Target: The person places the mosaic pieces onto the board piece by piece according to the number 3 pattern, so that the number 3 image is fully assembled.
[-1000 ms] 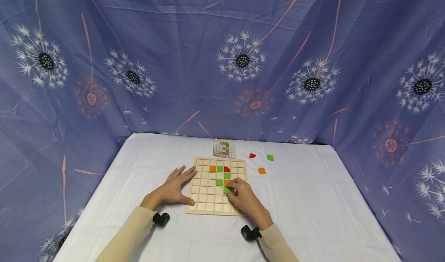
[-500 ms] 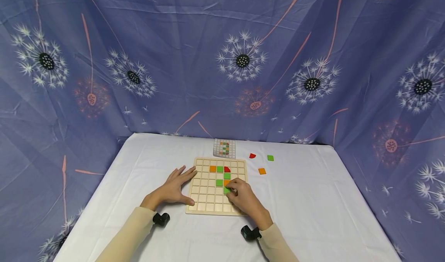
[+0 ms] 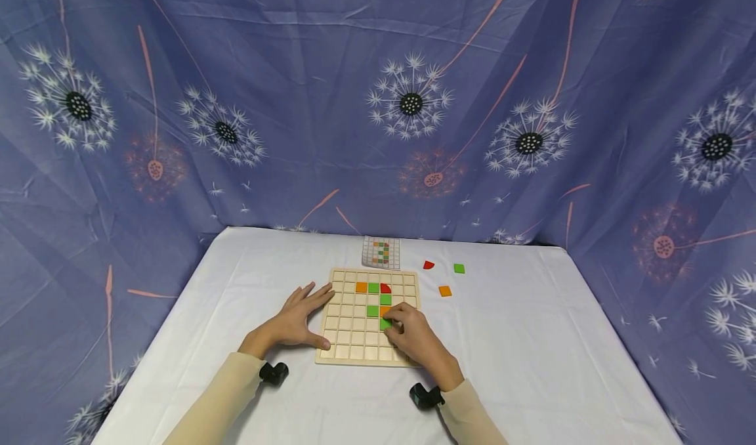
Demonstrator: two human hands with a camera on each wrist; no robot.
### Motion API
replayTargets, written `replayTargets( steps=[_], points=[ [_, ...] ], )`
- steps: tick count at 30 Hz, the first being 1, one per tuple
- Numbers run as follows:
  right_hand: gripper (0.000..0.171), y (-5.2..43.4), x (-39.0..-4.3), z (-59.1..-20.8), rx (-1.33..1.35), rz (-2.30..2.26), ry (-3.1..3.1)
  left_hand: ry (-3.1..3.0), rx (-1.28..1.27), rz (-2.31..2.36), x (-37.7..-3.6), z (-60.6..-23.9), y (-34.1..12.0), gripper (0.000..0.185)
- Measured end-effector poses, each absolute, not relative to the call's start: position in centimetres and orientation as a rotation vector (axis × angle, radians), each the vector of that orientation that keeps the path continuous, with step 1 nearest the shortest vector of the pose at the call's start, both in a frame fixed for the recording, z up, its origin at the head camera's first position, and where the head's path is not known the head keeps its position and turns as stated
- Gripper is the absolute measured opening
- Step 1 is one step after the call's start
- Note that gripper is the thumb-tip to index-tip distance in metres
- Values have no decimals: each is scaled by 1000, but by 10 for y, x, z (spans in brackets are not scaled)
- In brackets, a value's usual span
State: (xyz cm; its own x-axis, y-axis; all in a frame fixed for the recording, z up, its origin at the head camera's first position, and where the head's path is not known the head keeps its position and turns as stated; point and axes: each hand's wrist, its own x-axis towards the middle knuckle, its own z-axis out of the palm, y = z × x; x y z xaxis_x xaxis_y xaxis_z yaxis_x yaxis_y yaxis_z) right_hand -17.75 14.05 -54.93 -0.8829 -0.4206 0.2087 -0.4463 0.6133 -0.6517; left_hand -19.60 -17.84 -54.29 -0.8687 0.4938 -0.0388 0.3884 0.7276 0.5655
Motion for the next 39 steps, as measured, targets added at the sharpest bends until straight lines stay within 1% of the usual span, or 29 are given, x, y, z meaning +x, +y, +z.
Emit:
replayTargets(
  steps=[3,10,15,19,25,29,32,39],
  points=[
    [28,141,-177,-548,757,1147,-2801,2748,711,823,-196,-543,-178,121],
    [45,146,-175,-544,791,1142,-2834,2743,713,823,-196,-543,-178,121],
    [46,151,-175,-538,848,1084,-2808,2737,706,829,-196,-543,-177,121],
    [45,155,-178,-534,842,1039,-2802,2737,704,831,-196,-543,-177,121],
    [49,160,-188,-536,845,950,-2803,2738,702,826,-195,-542,-178,120],
    [52,163,-195,-537,802,970,-2817,2745,706,819,-196,-543,-178,120],
    [59,166,-201,-538,743,980,-2834,2754,710,807,-196,-544,-179,121],
    [83,172,-216,-539,592,940,-2876,2763,715,797,-195,-544,-180,121]
  ],
)
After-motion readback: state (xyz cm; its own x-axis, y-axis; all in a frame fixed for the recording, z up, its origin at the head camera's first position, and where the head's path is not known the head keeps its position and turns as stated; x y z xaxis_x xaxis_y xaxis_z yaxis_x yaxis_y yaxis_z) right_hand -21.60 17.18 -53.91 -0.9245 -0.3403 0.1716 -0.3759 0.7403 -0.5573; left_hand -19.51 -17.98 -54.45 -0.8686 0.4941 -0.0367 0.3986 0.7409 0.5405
